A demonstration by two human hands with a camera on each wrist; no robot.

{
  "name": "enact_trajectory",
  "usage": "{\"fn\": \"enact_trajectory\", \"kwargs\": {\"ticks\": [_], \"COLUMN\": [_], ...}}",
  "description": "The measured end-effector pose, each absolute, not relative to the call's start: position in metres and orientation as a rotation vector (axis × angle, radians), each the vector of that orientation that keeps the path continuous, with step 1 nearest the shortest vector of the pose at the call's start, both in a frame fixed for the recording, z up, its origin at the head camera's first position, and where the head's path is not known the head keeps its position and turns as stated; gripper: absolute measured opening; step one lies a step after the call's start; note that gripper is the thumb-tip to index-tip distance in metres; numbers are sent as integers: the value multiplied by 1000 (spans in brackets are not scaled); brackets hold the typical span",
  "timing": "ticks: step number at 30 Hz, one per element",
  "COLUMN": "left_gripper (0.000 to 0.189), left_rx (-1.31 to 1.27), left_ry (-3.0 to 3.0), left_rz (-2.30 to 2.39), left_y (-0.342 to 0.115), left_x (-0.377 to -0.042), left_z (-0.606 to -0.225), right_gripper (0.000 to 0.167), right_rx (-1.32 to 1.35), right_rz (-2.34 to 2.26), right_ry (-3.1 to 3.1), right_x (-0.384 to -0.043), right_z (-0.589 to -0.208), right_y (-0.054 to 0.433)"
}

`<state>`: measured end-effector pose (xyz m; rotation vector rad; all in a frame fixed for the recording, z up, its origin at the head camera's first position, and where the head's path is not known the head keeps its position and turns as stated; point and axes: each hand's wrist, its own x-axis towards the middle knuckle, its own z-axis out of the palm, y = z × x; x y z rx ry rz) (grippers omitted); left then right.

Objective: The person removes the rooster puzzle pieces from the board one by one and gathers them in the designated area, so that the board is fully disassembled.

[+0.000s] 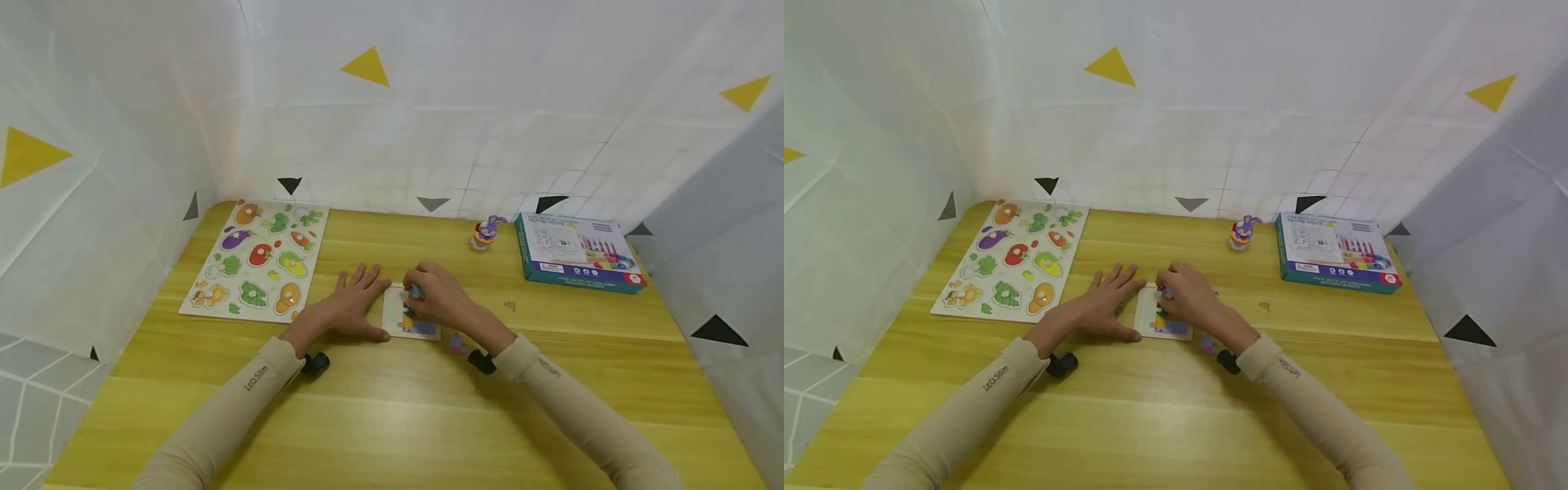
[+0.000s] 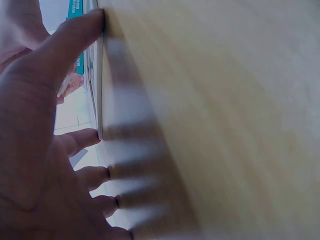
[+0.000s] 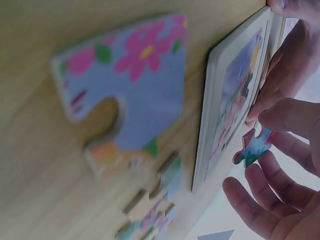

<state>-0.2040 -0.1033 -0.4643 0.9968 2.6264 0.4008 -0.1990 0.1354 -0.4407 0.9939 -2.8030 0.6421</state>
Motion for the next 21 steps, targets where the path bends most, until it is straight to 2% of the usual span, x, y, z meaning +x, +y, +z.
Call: {"fn": "enact_trajectory", "kwargs": {"ticks": [21], "left_gripper": [111], "left_rx": [998], "left_ry": [2635], "left_rz": [401], "left_y": [-103], "left_x": [-202], "left_z": [-463], "right_gripper": [21], "right_rx": [988], "right_rz": [551], "right_ry": [-2810], "right_x": [-190], "right_z": [-426], "right_y": [177]}}
